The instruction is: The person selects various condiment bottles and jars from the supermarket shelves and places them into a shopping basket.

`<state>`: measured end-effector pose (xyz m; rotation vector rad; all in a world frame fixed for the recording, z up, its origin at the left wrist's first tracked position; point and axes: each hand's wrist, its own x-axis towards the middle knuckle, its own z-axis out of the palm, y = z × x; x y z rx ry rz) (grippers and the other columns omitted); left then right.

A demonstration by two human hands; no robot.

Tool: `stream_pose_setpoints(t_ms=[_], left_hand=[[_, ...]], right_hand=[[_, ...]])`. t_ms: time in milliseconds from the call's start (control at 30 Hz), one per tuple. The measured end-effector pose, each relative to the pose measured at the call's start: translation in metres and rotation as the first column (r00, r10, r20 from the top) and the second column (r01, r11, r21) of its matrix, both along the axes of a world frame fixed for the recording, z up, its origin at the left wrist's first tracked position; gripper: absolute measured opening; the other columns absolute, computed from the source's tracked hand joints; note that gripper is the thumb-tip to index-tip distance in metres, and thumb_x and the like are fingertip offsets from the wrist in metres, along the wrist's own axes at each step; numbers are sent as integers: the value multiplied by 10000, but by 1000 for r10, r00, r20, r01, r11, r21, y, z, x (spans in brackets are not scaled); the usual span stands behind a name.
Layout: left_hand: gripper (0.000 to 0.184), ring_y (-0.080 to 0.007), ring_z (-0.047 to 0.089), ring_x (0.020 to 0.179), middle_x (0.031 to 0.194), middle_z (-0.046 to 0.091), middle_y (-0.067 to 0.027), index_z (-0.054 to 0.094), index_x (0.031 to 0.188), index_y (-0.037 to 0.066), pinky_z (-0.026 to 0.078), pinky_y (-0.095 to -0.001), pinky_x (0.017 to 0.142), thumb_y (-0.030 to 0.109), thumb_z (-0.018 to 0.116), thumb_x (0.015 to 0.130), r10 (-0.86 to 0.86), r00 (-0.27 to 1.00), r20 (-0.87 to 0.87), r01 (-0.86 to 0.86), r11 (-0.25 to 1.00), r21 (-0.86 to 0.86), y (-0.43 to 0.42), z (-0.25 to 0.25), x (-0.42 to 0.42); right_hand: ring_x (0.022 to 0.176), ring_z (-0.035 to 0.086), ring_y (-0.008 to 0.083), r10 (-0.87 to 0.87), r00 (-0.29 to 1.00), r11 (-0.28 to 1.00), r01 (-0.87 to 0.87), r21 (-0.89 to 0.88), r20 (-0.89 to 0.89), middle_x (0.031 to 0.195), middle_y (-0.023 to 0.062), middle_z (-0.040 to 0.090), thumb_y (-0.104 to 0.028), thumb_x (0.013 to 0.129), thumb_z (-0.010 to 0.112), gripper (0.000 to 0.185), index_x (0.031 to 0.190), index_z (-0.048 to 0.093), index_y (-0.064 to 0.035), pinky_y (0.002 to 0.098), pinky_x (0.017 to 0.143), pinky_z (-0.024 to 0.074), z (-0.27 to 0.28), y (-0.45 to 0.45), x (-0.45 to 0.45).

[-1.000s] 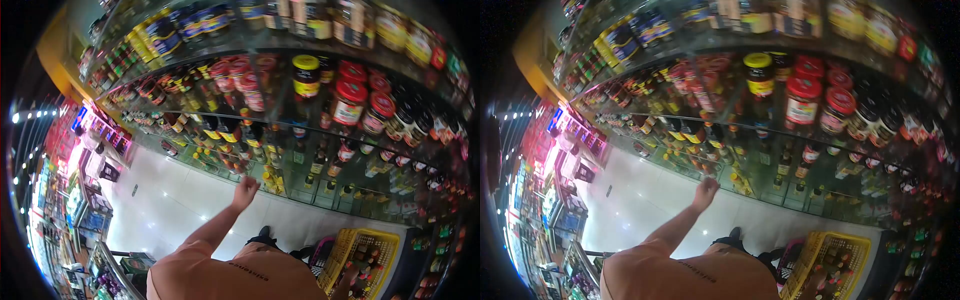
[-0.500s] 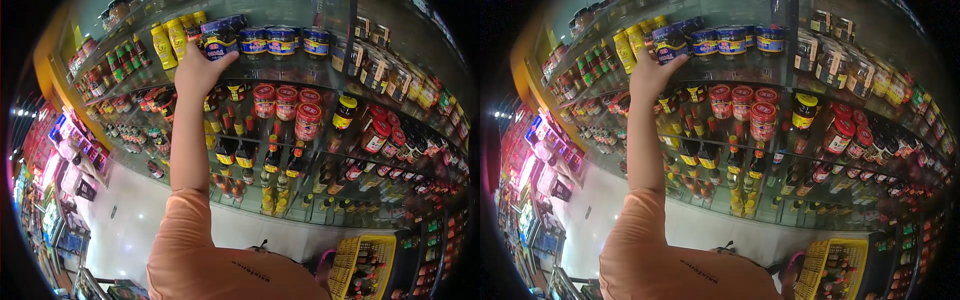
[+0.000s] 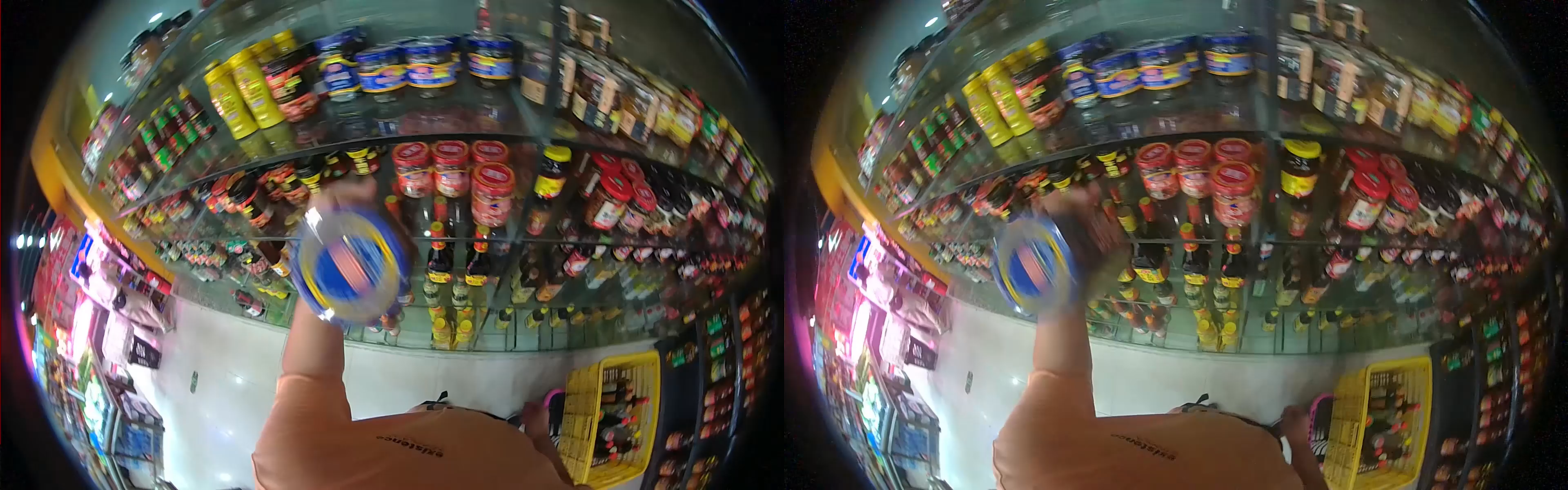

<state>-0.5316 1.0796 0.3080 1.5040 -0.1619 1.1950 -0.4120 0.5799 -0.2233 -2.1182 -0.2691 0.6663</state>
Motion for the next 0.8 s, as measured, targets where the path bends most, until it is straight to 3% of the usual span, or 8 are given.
stream_pose_setpoints(t_ms=[33, 167, 300, 333, 367, 500, 700, 800], left_hand=[[861, -353, 607, 1084, 1098, 588, -159, 504, 1386, 49, 516, -472, 896, 324, 922, 685, -6, 996, -86, -2, 996, -93, -13, -24, -4], [842, -326, 620, 1086, 1142, 554, -162, 564, 1372, 64, 523, -403, 896, 151, 917, 612, -320, 926, -201, 376, 829, 413, -81, -84, 15], [798, -275, 616, 1056, 1188, 535, -144, 578, 1291, 37, 517, -356, 908, 36, 911, 566, -246, 850, -466, 448, 803, 392, -148, -181, 43], [776, -254, 610, 1055, 1181, 533, -132, 562, 1260, 35, 516, -353, 905, 29, 912, 568, -345, 787, -511, 478, 865, 152, -166, -211, 47], [755, -233, 604, 1054, 1175, 531, -120, 546, 1230, 34, 515, -350, 902, 23, 914, 571, -437, 718, -542, 464, 881, -95, -184, -230, 49], [739, -194, 594, 1020, 1146, 529, -89, 520, 1210, 46, 511, -344, 898, -18, 905, 582, -491, 620, -613, 502, 848, -171, -233, -280, 64], [774, -183, 585, 1033, 1126, 561, -67, 504, 1260, 54, 511, -341, 904, -74, 875, 593, -545, 415, -728, 464, 815, -346, -290, -314, 95], [688, -203, 590, 1122, 1259, 569, -100, 490, 1333, 47, 513, -342, 916, -105, 778, 727, -540, 382, -750, 470, 812, -345, -323, -325, 119]], right_hand=[[686, 656, 174, -34, 995, 999, 31, 32, 99, 750, 102, 669, -183, 958, 597, 197, 891, 679, -17, 355, 614, 534, -17, 0, 6], [715, 586, 113, -58, 979, 805, 161, 571, -195, 837, 8, 624, -135, 970, 627, 94, 1000, 625, -46, 297, 657, 524, 143, 50, 14], [904, 600, 126, 157, 965, 588, 79, 805, -209, 1101, 41, 613, -122, 964, 657, 287, 1224, 567, -40, 283, 770, 516, 282, 60, 24], [942, 600, 130, 182, 969, 574, 33, 818, -167, 1152, 43, 610, -136, 955, 672, 360, 1283, 555, -45, 283, 776, 515, 305, 57, 27], [980, 595, 137, 215, 976, 604, -118, 788, -18, 1201, 45, 598, -152, 934, 702, 438, 1329, 536, -55, 286, 775, 517, 304, 50, 34], [1095, 592, 200, 333, 912, 716, -410, 564, 240, 1304, 102, 556, -108, 816, 817, 647, 1381, 506, -64, 320, 862, 519, 310, 8, 52], [1039, 637, 198, 217, 962, 802, -274, 531, 168, 1187, 107, 630, -86, 776, 847, 596, 1301, 568, -57, 336, 830, 544, 271, -54, 72], [921, 658, 170, 110, 994, 807, -105, 581, 27, 1073, 74, 666, -113, 754, 873, 600, 1274, 581, -44, 330, 813, 551, 241, -86, 84]])
